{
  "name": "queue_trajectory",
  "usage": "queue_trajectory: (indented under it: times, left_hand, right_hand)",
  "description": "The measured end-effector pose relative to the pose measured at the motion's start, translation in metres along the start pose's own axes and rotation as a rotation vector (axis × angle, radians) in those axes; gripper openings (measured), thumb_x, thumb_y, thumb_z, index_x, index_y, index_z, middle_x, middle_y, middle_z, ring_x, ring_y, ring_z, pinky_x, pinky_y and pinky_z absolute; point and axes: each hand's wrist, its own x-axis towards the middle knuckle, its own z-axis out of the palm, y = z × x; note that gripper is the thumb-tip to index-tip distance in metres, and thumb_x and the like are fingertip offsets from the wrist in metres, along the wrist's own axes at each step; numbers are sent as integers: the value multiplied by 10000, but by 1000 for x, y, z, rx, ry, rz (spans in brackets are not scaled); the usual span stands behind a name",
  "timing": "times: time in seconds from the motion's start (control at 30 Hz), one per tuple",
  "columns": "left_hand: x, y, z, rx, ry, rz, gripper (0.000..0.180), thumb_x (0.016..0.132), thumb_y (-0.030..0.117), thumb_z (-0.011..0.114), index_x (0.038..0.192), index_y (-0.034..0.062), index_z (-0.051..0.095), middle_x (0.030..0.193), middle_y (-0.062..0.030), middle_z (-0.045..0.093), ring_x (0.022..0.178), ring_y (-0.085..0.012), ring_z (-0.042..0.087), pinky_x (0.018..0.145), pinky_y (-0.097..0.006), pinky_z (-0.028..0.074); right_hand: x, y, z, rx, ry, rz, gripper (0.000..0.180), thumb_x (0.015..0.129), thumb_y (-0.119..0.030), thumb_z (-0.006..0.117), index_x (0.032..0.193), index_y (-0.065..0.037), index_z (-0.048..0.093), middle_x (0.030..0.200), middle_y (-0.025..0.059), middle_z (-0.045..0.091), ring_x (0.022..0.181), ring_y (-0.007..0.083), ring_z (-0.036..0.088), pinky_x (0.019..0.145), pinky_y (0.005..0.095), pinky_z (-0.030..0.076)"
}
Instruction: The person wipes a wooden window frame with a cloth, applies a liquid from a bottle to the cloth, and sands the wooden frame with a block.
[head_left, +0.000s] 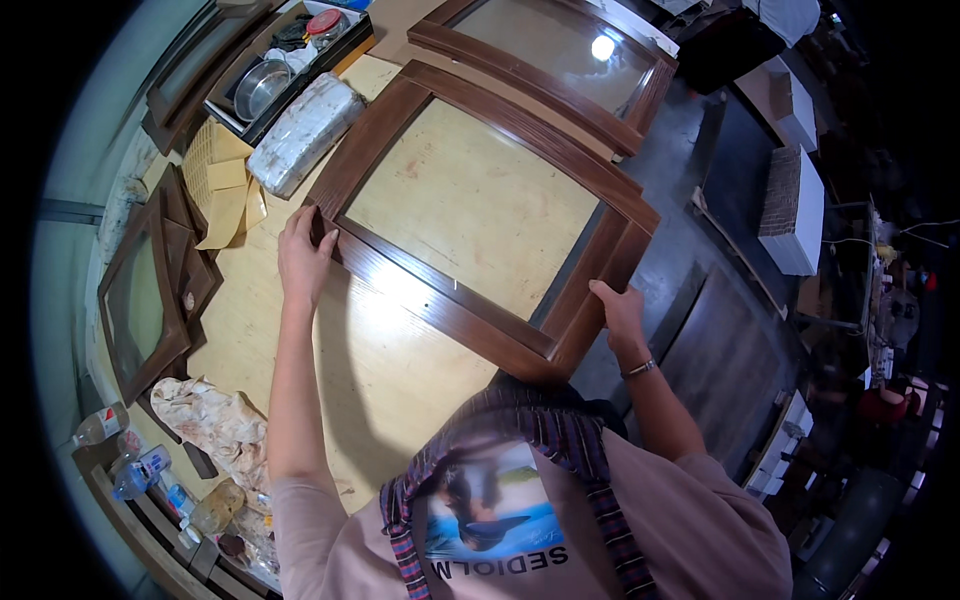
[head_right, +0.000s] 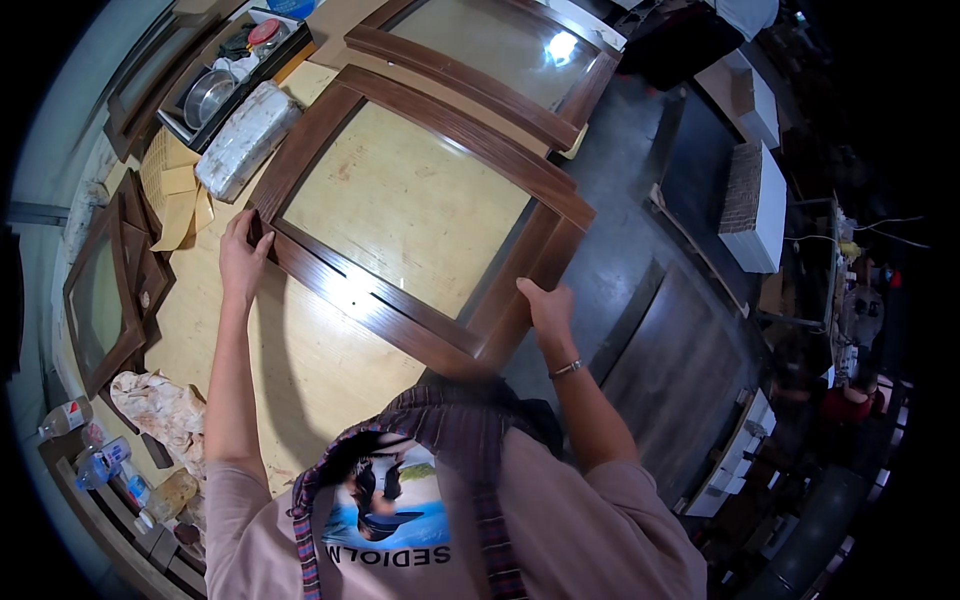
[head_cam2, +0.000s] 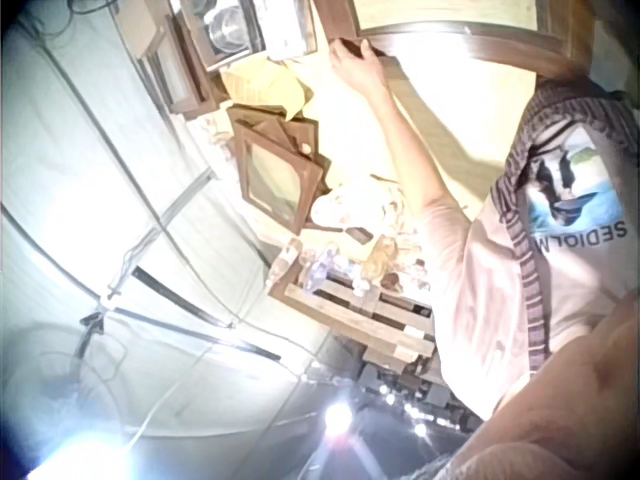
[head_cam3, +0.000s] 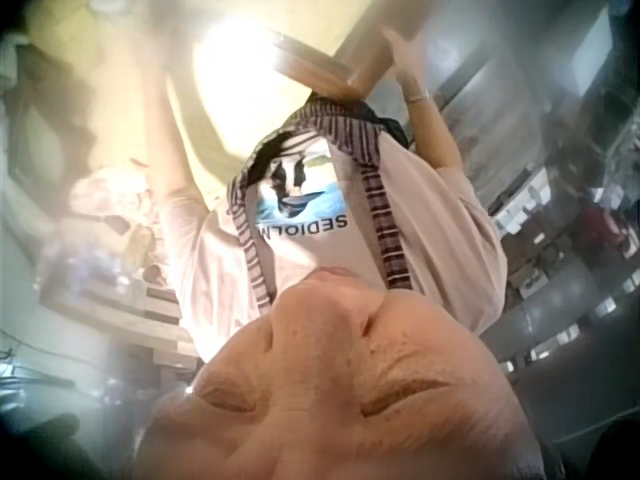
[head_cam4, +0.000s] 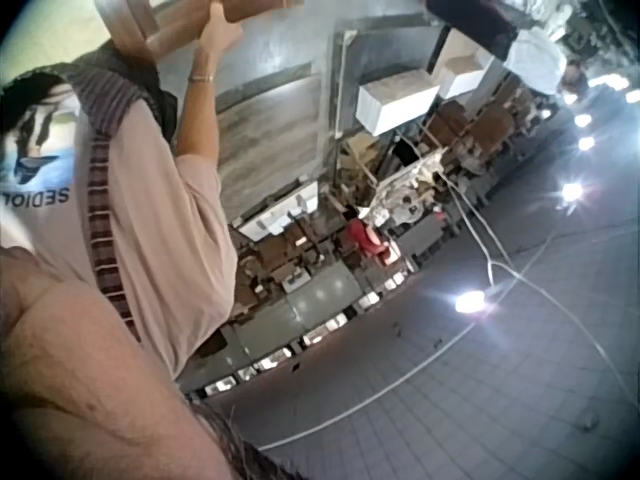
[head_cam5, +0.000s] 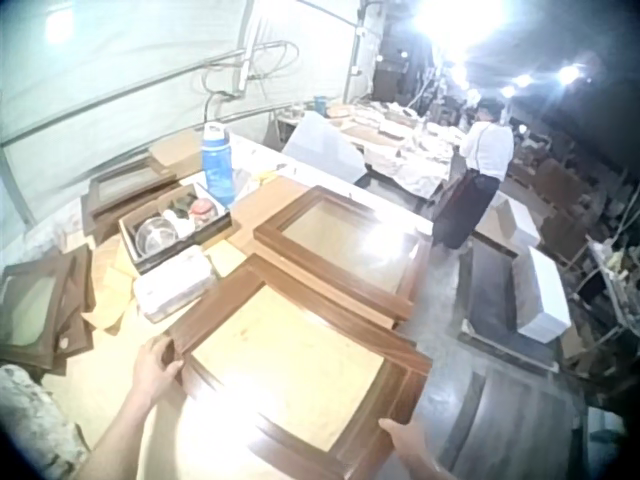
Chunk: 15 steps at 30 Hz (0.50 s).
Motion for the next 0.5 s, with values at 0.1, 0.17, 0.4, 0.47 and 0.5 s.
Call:
queue_trajectory:
  times: [0.1,0.17,0.4,0.47,0.5]
  left_hand:
    - [-6,-8,4,-54,-38,-62,538,757,216,738,1236,38,572,1206,-132,577,1083,-321,528,952,-385,431]
    - [-12,-10,4,-78,-64,-133,562,739,216,756,1237,31,574,1157,-145,590,1077,-320,530,941,-387,433]
    - [-29,-27,6,-214,-120,-282,489,711,245,787,1111,-3,654,972,-165,611,902,-306,587,837,-380,470]
    - [-32,-40,9,-289,-135,-319,460,708,255,790,1063,-13,673,947,-162,614,846,-296,602,805,-372,479]
    - [-32,-41,8,-305,-136,-334,445,707,255,792,1041,-17,680,937,-156,617,826,-287,606,793,-367,482]
  right_hand:
    - [-3,10,3,302,126,22,309,741,-108,694,1015,10,614,856,66,628,698,150,612,578,296,493]
    - [-11,3,-1,364,158,69,324,731,-40,686,1033,28,592,905,58,618,793,153,589,695,304,472]
    - [-42,-28,-2,340,176,-75,252,728,-8,678,960,9,582,872,27,590,796,126,553,728,284,444]
    - [-38,-30,0,312,174,-97,233,729,-8,679,940,8,580,849,23,581,769,124,550,706,280,443]
    - [-35,-31,1,299,174,-111,225,729,-8,679,929,7,578,837,21,577,756,123,548,696,278,442]
